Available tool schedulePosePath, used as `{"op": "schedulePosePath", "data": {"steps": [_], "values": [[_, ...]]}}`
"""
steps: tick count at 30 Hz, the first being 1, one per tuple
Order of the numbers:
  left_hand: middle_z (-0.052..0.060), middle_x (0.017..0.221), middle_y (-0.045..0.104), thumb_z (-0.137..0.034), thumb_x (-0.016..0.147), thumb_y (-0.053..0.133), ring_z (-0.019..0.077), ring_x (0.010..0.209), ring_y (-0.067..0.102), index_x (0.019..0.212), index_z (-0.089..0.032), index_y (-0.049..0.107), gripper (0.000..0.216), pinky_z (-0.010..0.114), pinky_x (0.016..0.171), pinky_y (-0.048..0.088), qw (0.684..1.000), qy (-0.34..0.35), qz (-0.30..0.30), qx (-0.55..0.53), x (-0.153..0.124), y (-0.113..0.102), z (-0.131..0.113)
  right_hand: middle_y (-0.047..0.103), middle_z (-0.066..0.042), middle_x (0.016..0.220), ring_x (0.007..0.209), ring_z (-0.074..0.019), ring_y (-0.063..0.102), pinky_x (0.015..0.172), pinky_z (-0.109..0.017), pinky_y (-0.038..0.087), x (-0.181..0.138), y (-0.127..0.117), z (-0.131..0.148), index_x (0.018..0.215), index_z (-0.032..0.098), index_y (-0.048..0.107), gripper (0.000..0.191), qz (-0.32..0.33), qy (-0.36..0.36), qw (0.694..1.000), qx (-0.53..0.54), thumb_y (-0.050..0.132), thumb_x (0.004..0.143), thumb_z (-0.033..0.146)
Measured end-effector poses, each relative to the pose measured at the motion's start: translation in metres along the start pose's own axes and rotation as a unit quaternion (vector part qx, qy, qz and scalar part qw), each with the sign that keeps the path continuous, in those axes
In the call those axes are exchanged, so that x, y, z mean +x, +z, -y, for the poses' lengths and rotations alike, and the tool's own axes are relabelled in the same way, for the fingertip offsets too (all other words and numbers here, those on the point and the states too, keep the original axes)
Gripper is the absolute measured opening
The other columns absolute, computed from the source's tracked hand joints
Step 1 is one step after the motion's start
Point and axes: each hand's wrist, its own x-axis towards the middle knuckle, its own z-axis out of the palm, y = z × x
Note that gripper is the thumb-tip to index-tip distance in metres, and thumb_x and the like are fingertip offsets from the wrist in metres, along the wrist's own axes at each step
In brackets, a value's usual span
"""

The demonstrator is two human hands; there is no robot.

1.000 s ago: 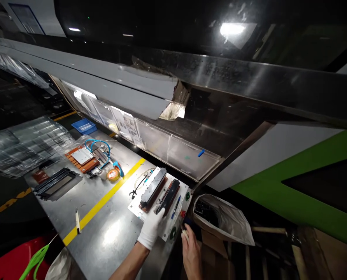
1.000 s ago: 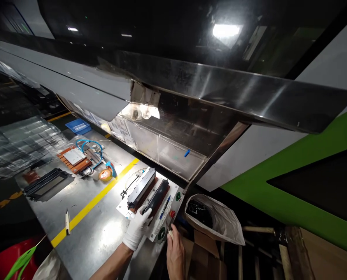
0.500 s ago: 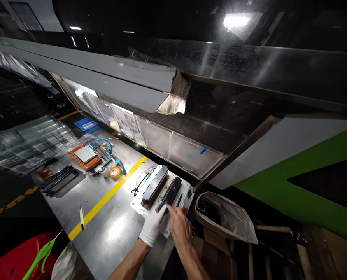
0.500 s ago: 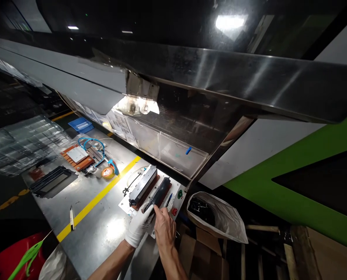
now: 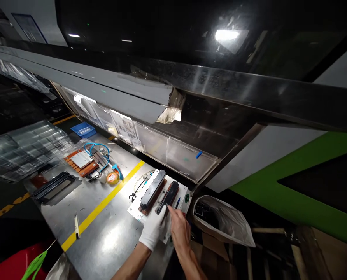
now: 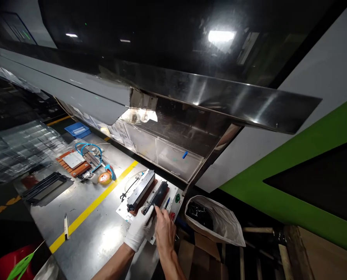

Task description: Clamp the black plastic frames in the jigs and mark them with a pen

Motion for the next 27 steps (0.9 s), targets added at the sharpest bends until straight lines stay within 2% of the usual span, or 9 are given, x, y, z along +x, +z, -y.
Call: {"op": "schedulePosePath", "data": {"steps": [3, 5, 9, 12, 14, 16, 19, 23, 27], "values": [[0.02, 0.12, 0.063, -0.004, 0.083, 0.05, 0.0287, 0.112, 0.067, 0.14, -0.014, 0.053, 0.057, 0.046, 0.094, 0.06, 1.0, 0.009, 0.009, 0.012, 0.004, -0.007, -0.001, 0.07, -0.015, 0.123, 0.105, -0.0258, 0.07, 0.086, -0.034, 0.056, -0.028, 0.027, -0.046, 0.139, 0.018, 0.054, 0.049, -0.096, 0.1, 0.978, 0.159, 0.033, 0.1, 0.039], [0.022, 0.123, 0.06, -0.005, 0.085, 0.051, 0.0298, 0.117, 0.065, 0.137, -0.013, 0.056, 0.054, 0.044, 0.095, 0.06, 1.0, 0.022, -0.013, 0.011, 0.0, -0.016, -0.006, 0.073, -0.02, 0.115, 0.101, -0.0319, 0.072, 0.084, -0.043, 0.059, -0.064, 0.048, -0.08, 0.125, 0.014, 0.062, 0.055, -0.128, 0.176, 0.956, 0.195, 0.036, 0.094, 0.052], [0.017, 0.132, 0.057, -0.017, 0.094, 0.052, 0.0243, 0.119, 0.064, 0.096, -0.019, 0.072, 0.021, 0.038, 0.098, 0.059, 0.998, -0.046, -0.039, -0.035, -0.053, -0.028, -0.011, 0.078, -0.011, 0.084, 0.081, -0.0331, 0.076, 0.069, -0.042, 0.061, -0.149, 0.087, -0.116, 0.088, 0.026, 0.075, 0.042, -0.047, 0.198, 0.953, 0.223, 0.05, 0.077, 0.059], [0.015, 0.122, 0.062, -0.026, 0.094, 0.055, 0.024, 0.113, 0.065, 0.104, -0.022, 0.072, 0.02, 0.039, 0.095, 0.06, 0.99, -0.122, -0.073, -0.006, -0.13, -0.018, 0.005, 0.077, -0.006, 0.07, 0.069, -0.0293, 0.076, 0.065, -0.039, 0.06, -0.181, 0.122, -0.106, 0.083, 0.029, 0.078, 0.032, 0.016, 0.197, 0.949, 0.247, 0.051, 0.075, 0.044], [0.017, 0.125, 0.06, -0.029, 0.094, 0.052, 0.0266, 0.116, 0.064, 0.126, -0.018, 0.063, 0.036, 0.042, 0.099, 0.058, 0.973, -0.227, -0.045, 0.02, -0.181, -0.008, 0.023, 0.079, -0.007, 0.078, 0.077, -0.0291, 0.077, 0.073, -0.039, 0.061, -0.178, 0.148, -0.093, 0.085, 0.027, 0.079, 0.033, 0.053, 0.194, 0.944, 0.263, 0.052, 0.07, 0.036], [0.022, 0.135, 0.056, -0.032, 0.092, 0.05, 0.0342, 0.122, 0.06, 0.139, -0.009, 0.052, 0.052, 0.049, 0.1, 0.055, 0.938, -0.337, 0.028, 0.074, -0.22, 0.0, 0.039, 0.081, -0.007, 0.091, 0.087, -0.0288, 0.077, 0.08, -0.038, 0.06, -0.163, 0.171, -0.084, 0.09, 0.026, 0.08, 0.035, 0.079, 0.192, 0.939, 0.274, 0.056, 0.066, 0.032], [0.024, 0.143, 0.051, -0.036, 0.086, 0.054, 0.0378, 0.129, 0.055, 0.151, -0.006, 0.035, 0.074, 0.05, 0.105, 0.049, 0.881, -0.44, 0.151, 0.084, -0.245, 0.006, 0.05, 0.08, -0.008, 0.095, 0.091, -0.03, 0.077, 0.083, -0.04, 0.06, -0.141, 0.184, -0.085, 0.093, 0.024, 0.078, 0.035, 0.08, 0.205, 0.937, 0.27, 0.061, 0.065, 0.034], [0.019, 0.148, 0.05, -0.033, 0.084, 0.053, 0.0325, 0.132, 0.055, 0.159, -0.015, 0.013, 0.086, 0.044, 0.106, 0.047, 0.837, -0.486, 0.253, -0.01, -0.238, 0.015, 0.051, 0.077, -0.016, 0.084, 0.08, -0.0332, 0.076, 0.073, -0.044, 0.059, -0.119, 0.152, -0.102, 0.085, 0.021, 0.071, 0.046, 0.01, 0.26, 0.94, 0.219, 0.044, 0.081, 0.058], [0.013, 0.156, 0.043, -0.03, 0.089, 0.041, 0.0332, 0.124, 0.062, 0.159, -0.028, 0.01, 0.077, 0.047, 0.101, 0.047, 0.829, -0.483, 0.266, -0.096, -0.224, 0.023, 0.056, 0.076, -0.017, 0.106, 0.093, -0.029, 0.074, 0.078, -0.039, 0.057, -0.07, 0.106, -0.097, 0.11, 0.02, 0.063, 0.061, -0.044, 0.265, 0.943, 0.194, 0.024, 0.094, 0.064]]}}
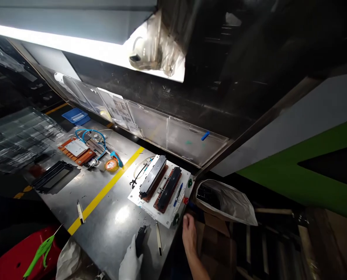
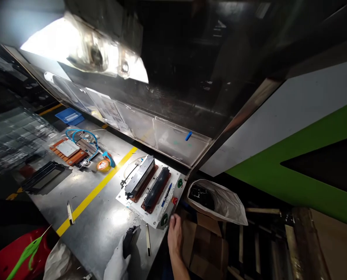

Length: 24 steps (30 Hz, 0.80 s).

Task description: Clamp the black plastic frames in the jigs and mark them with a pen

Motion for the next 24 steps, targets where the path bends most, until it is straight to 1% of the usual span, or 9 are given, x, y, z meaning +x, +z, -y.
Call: {"op": "schedulePosePath", "data": {"steps": [5, 7, 9, 12, 14, 16, 18, 22, 24], "values": [[0.013, 0.121, 0.072, -0.044, 0.092, 0.038, 0.0375, 0.107, 0.07, 0.151, -0.031, 0.029, 0.061, 0.052, 0.094, 0.049, 0.998, -0.031, 0.036, -0.047, 0.013, -0.014, 0.003, 0.068, -0.026, 0.122, 0.104, -0.0332, 0.07, 0.08, -0.039, 0.052, 0.045, 0.009, 0.074, 0.126, 0.011, 0.052, 0.055, 0.006, -0.014, 1.0, -0.026, 0.048, 0.092, 0.054], [0.015, 0.116, 0.073, -0.04, 0.088, 0.046, 0.0384, 0.108, 0.07, 0.149, -0.025, 0.031, 0.065, 0.052, 0.097, 0.049, 0.996, -0.04, 0.011, -0.076, 0.013, -0.026, 0.006, 0.066, -0.029, 0.122, 0.102, -0.0346, 0.071, 0.079, -0.04, 0.051, 0.052, 0.009, 0.089, 0.126, 0.008, 0.051, 0.049, 0.005, -0.004, 0.999, -0.033, 0.05, 0.091, 0.042], [0.017, 0.12, 0.07, -0.038, 0.084, 0.055, 0.0357, 0.113, 0.068, 0.141, -0.018, 0.037, 0.063, 0.048, 0.1, 0.05, 0.981, -0.026, -0.014, -0.193, 0.004, -0.043, 0.006, 0.069, -0.027, 0.118, 0.099, -0.0332, 0.072, 0.079, -0.039, 0.051, 0.053, 0.002, 0.094, 0.124, 0.008, 0.055, 0.041, 0.011, -0.004, 1.0, -0.023, 0.048, 0.09, 0.032], [0.014, 0.108, 0.075, -0.044, 0.081, 0.066, 0.0327, 0.1, 0.073, 0.128, -0.019, 0.045, 0.057, 0.046, 0.092, 0.057, 0.89, -0.05, 0.024, -0.452, -0.026, -0.077, -0.007, 0.075, -0.018, 0.092, 0.083, -0.0293, 0.074, 0.072, -0.036, 0.052, 0.052, -0.018, 0.093, 0.131, 0.009, 0.055, 0.046, 0.036, -0.004, 0.999, 0.026, 0.049, 0.089, 0.026], [0.007, 0.106, 0.077, -0.041, 0.079, 0.071, 0.0294, 0.099, 0.074, 0.129, -0.025, 0.049, 0.057, 0.043, 0.09, 0.059, 0.818, -0.056, 0.071, -0.568, -0.053, -0.097, -0.023, 0.073, -0.008, 0.072, 0.065, -0.0256, 0.072, 0.065, -0.034, 0.053, 0.047, -0.032, 0.091, 0.146, 0.011, 0.043, 0.061, 0.059, 0.006, 0.995, 0.076, 0.05, 0.087, 0.026], [0.004, 0.1, 0.078, -0.037, 0.078, 0.074, 0.0254, 0.096, 0.074, 0.12, -0.024, 0.058, 0.048, 0.037, 0.089, 0.059, 0.786, -0.046, 0.091, -0.609, -0.079, -0.111, -0.044, 0.069, 0.0, 0.064, 0.056, -0.0227, 0.07, 0.059, -0.032, 0.054, 0.036, -0.046, 0.09, 0.154, 0.014, 0.031, 0.072, 0.077, 0.025, 0.987, 0.136, 0.049, 0.086, 0.027], [0.005, 0.093, 0.079, -0.04, 0.078, 0.075, 0.0248, 0.086, 0.075, 0.11, -0.02, 0.065, 0.039, 0.037, 0.083, 0.06, 0.783, -0.053, 0.115, -0.609, -0.101, -0.118, -0.067, 0.069, -0.001, 0.072, 0.059, -0.0226, 0.072, 0.057, -0.032, 0.056, 0.014, -0.064, 0.086, 0.155, 0.013, 0.028, 0.075, 0.085, 0.05, 0.976, 0.195, 0.049, 0.085, 0.031], [0.011, 0.091, 0.079, -0.049, 0.08, 0.073, 0.0281, 0.083, 0.076, 0.11, -0.013, 0.067, 0.047, 0.041, 0.081, 0.061, 0.796, -0.023, 0.207, -0.569, -0.142, -0.114, -0.113, 0.068, -0.013, 0.116, 0.093, -0.0277, 0.075, 0.068, -0.035, 0.061, -0.059, -0.118, 0.062, 0.144, 0.017, 0.039, 0.075, 0.115, 0.057, 0.936, 0.327, 0.062, 0.083, 0.052], [0.012, 0.092, 0.079, -0.048, 0.081, 0.072, 0.0297, 0.085, 0.076, 0.115, -0.011, 0.066, 0.051, 0.042, 0.082, 0.061, 0.806, 0.015, 0.256, -0.533, -0.166, -0.11, -0.131, 0.069, -0.01, 0.116, 0.098, -0.0265, 0.073, 0.074, -0.034, 0.06, -0.101, -0.149, 0.043, 0.13, 0.021, 0.05, 0.07, 0.102, 0.041, 0.916, 0.385, 0.075, 0.075, 0.056]]}}
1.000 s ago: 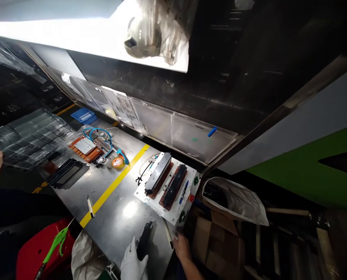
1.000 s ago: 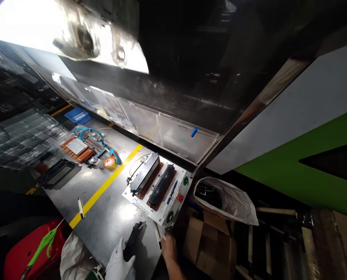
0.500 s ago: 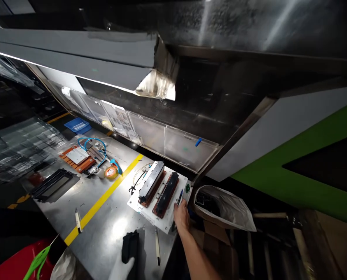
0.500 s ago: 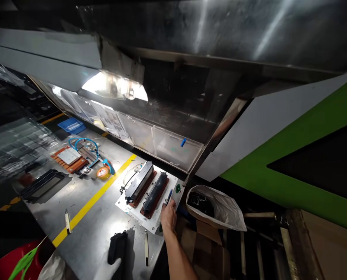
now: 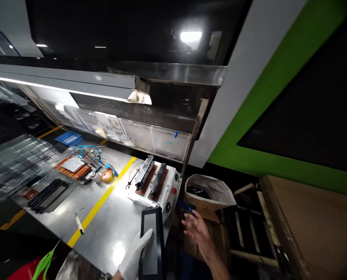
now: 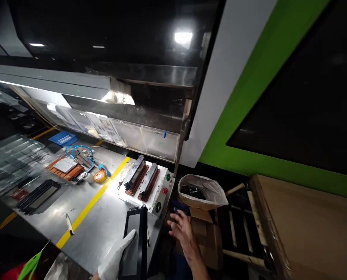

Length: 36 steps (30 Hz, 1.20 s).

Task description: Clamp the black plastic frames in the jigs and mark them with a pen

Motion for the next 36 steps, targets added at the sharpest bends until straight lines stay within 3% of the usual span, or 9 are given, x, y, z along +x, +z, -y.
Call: {"op": "schedulePosePath", "data": {"steps": [2, 4, 6, 9, 13, 17, 23, 30, 36], "values": [[0.013, 0.099, 0.079, -0.047, 0.082, 0.072, 0.0312, 0.091, 0.076, 0.125, -0.013, 0.062, 0.056, 0.045, 0.085, 0.06, 0.998, 0.01, 0.046, 0.042, -0.016, 0.021, 0.004, 0.07, -0.002, 0.085, 0.076, -0.0195, 0.071, 0.063, -0.027, 0.055, -0.044, -0.025, 0.003, 0.104, 0.022, 0.059, 0.054, -0.079, -0.018, 0.997, 0.017, 0.08, 0.071, 0.059], [0.013, 0.108, 0.078, -0.045, 0.081, 0.074, 0.0309, 0.098, 0.074, 0.132, -0.016, 0.058, 0.061, 0.046, 0.091, 0.059, 0.992, 0.027, 0.084, 0.092, -0.034, 0.037, 0.008, 0.055, 0.005, 0.056, 0.054, -0.0142, 0.059, 0.054, -0.024, 0.049, -0.083, -0.044, 0.01, 0.088, 0.022, 0.06, 0.049, -0.178, -0.024, 0.982, 0.053, 0.071, 0.076, 0.068], [0.012, 0.114, 0.076, -0.045, 0.079, 0.076, 0.0295, 0.102, 0.073, 0.133, -0.018, 0.057, 0.063, 0.044, 0.097, 0.057, 0.973, 0.066, 0.14, 0.171, -0.051, 0.049, 0.012, 0.056, 0.004, 0.054, 0.053, -0.0163, 0.058, 0.055, -0.028, 0.05, -0.117, -0.054, 0.022, 0.099, 0.023, 0.062, 0.057, -0.199, -0.022, 0.969, 0.145, 0.059, 0.08, 0.077], [0.009, 0.111, 0.076, -0.047, 0.079, 0.076, 0.0292, 0.104, 0.071, 0.127, -0.018, 0.061, 0.058, 0.043, 0.098, 0.056, 0.924, 0.106, 0.188, 0.315, -0.077, 0.063, 0.017, 0.072, -0.007, 0.077, 0.066, -0.0215, 0.066, 0.06, -0.033, 0.052, -0.158, -0.057, 0.045, 0.115, 0.021, 0.062, 0.07, -0.162, -0.044, 0.958, 0.234, 0.052, 0.081, 0.081], [0.007, 0.107, 0.077, -0.043, 0.079, 0.077, 0.0303, 0.108, 0.069, 0.127, -0.017, 0.062, 0.057, 0.043, 0.099, 0.054, 0.893, 0.096, 0.223, 0.379, -0.106, 0.074, 0.022, 0.063, -0.003, 0.067, 0.065, -0.0175, 0.059, 0.065, -0.03, 0.05, -0.194, -0.051, 0.067, 0.087, 0.018, 0.067, 0.053, -0.171, -0.128, 0.97, 0.112, 0.068, 0.079, 0.07], [0.009, 0.12, 0.074, -0.041, 0.079, 0.077, 0.0302, 0.11, 0.068, 0.135, -0.019, 0.058, 0.063, 0.043, 0.101, 0.053, 0.89, 0.071, 0.278, 0.355, -0.128, 0.078, 0.029, 0.047, 0.004, 0.057, 0.055, -0.0124, 0.042, 0.051, -0.024, 0.034, -0.214, -0.045, 0.08, 0.075, 0.02, 0.06, 0.047, -0.205, -0.154, 0.966, -0.039, 0.066, 0.082, 0.066], [0.014, 0.116, 0.074, -0.046, 0.075, 0.079, 0.0339, 0.108, 0.067, 0.13, -0.014, 0.062, 0.066, 0.044, 0.098, 0.053, 0.875, 0.088, 0.289, 0.379, -0.153, 0.085, 0.036, 0.038, 0.005, 0.06, 0.057, -0.012, 0.034, 0.053, -0.025, 0.03, -0.23, -0.045, 0.083, 0.075, 0.02, 0.056, 0.045, -0.172, -0.172, 0.965, -0.095, 0.058, 0.089, 0.063], [0.013, 0.111, 0.075, -0.042, 0.072, 0.08, 0.0351, 0.107, 0.067, 0.122, -0.014, 0.066, 0.059, 0.045, 0.096, 0.053, 0.875, 0.107, 0.254, 0.398, -0.165, 0.083, 0.043, 0.047, 0.003, 0.061, 0.057, -0.0131, 0.04, 0.054, -0.026, 0.034, -0.236, -0.049, 0.082, 0.076, 0.02, 0.061, 0.045, -0.239, -0.19, 0.947, -0.097, 0.06, 0.086, 0.064], [0.009, 0.098, 0.074, -0.034, 0.071, 0.078, 0.033, 0.102, 0.067, 0.104, -0.014, 0.068, 0.04, 0.041, 0.093, 0.053, 0.847, 0.136, 0.263, 0.442, -0.162, 0.083, 0.046, 0.054, 0.002, 0.065, 0.065, -0.0141, 0.049, 0.063, -0.026, 0.038, -0.239, -0.014, 0.107, 0.072, 0.02, 0.062, 0.043, -0.172, -0.232, 0.951, -0.112, 0.06, 0.088, 0.06]]}}
